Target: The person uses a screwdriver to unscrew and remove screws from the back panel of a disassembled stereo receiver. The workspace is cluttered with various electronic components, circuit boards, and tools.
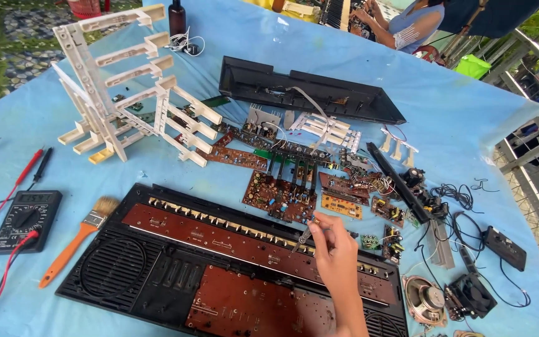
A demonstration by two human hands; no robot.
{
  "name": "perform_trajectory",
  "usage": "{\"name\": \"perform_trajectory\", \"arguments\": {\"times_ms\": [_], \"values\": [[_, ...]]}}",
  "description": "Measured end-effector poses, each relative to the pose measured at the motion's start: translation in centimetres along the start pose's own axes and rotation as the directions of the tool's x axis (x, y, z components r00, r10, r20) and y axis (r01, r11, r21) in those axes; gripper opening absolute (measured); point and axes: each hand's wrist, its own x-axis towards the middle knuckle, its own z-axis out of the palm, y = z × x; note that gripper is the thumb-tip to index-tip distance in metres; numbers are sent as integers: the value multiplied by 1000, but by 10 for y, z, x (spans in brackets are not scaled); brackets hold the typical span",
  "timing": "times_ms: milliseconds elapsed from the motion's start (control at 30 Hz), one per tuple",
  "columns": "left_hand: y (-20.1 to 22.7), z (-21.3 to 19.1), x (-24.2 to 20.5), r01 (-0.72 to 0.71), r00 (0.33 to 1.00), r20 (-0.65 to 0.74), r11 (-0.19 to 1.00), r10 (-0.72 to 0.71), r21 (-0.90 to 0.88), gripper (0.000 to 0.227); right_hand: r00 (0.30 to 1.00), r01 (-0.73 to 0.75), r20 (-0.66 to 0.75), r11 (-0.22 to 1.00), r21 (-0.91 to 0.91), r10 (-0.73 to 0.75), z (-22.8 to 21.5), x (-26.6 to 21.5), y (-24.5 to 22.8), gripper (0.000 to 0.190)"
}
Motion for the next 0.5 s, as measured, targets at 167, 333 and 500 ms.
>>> {"name": "perform_trajectory", "arguments": {"times_ms": [167,333,500], "values": [[-7,-124,-16,-228,973,115,734,202,640,72,997,-44,64,997,59,40,-4,-2,-16,17],[-87,-226,-11,-9,992,28,154,-123,988,55,986,-161,52,984,70,158,-2,-2,-6,22],[-129,-266,-22,-24,1000,25,65,-14,998,46,982,-106,162,994,31,99,-11,3,-7,34]]}}
